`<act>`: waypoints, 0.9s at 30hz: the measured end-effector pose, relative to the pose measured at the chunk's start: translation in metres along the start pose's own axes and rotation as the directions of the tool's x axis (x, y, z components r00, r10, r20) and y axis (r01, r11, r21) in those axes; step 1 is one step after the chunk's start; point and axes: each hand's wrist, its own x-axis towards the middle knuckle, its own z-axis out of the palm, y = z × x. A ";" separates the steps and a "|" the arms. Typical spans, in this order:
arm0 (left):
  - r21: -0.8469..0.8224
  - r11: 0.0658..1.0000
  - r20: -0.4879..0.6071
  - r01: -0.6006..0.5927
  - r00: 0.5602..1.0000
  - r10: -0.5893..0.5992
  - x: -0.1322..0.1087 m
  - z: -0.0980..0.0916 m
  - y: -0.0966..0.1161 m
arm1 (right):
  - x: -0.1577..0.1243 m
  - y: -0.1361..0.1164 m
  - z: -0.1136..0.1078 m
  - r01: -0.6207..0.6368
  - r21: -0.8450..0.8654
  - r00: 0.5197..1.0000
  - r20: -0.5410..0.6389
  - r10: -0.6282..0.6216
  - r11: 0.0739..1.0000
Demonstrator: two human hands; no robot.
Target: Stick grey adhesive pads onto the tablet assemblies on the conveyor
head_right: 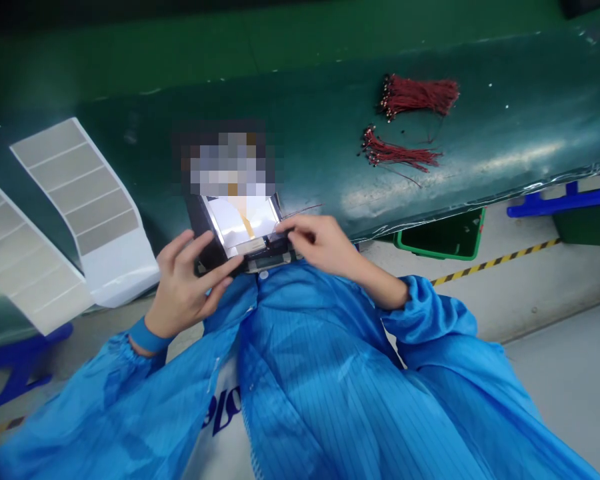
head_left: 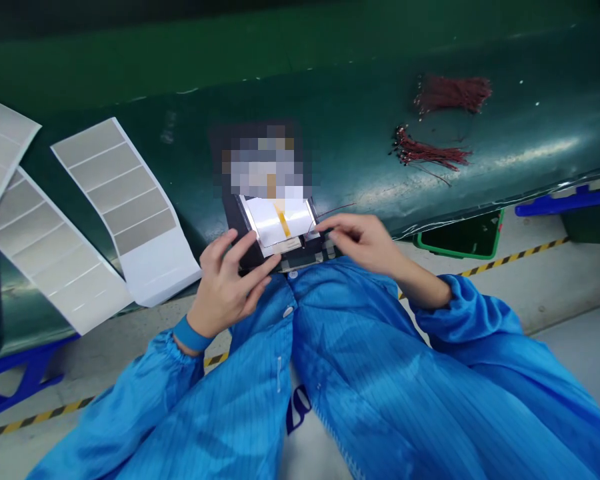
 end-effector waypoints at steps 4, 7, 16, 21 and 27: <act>-0.072 0.978 -0.081 0.195 0.976 -0.201 -0.012 0.000 0.012 | -0.009 0.010 -0.010 -0.034 -0.022 0.965 -0.260 0.027 0.999; -0.056 0.985 -0.122 0.166 0.978 -0.172 -0.009 0.006 0.022 | -0.014 0.016 0.004 0.140 -0.165 0.977 -0.140 -0.163 0.976; -0.045 0.992 -0.134 0.120 0.983 -0.125 0.011 0.007 0.025 | -0.016 0.035 0.040 0.443 -0.657 0.871 0.154 -0.467 0.610; 0.013 0.992 -0.135 0.124 0.983 -0.121 -0.002 0.005 0.024 | -0.020 0.038 0.039 0.419 -0.670 0.895 0.191 -0.403 0.613; 0.135 0.987 -0.083 0.091 0.993 -0.080 -0.007 0.013 0.026 | -0.020 0.038 0.036 0.467 -0.546 0.870 0.141 -0.473 0.696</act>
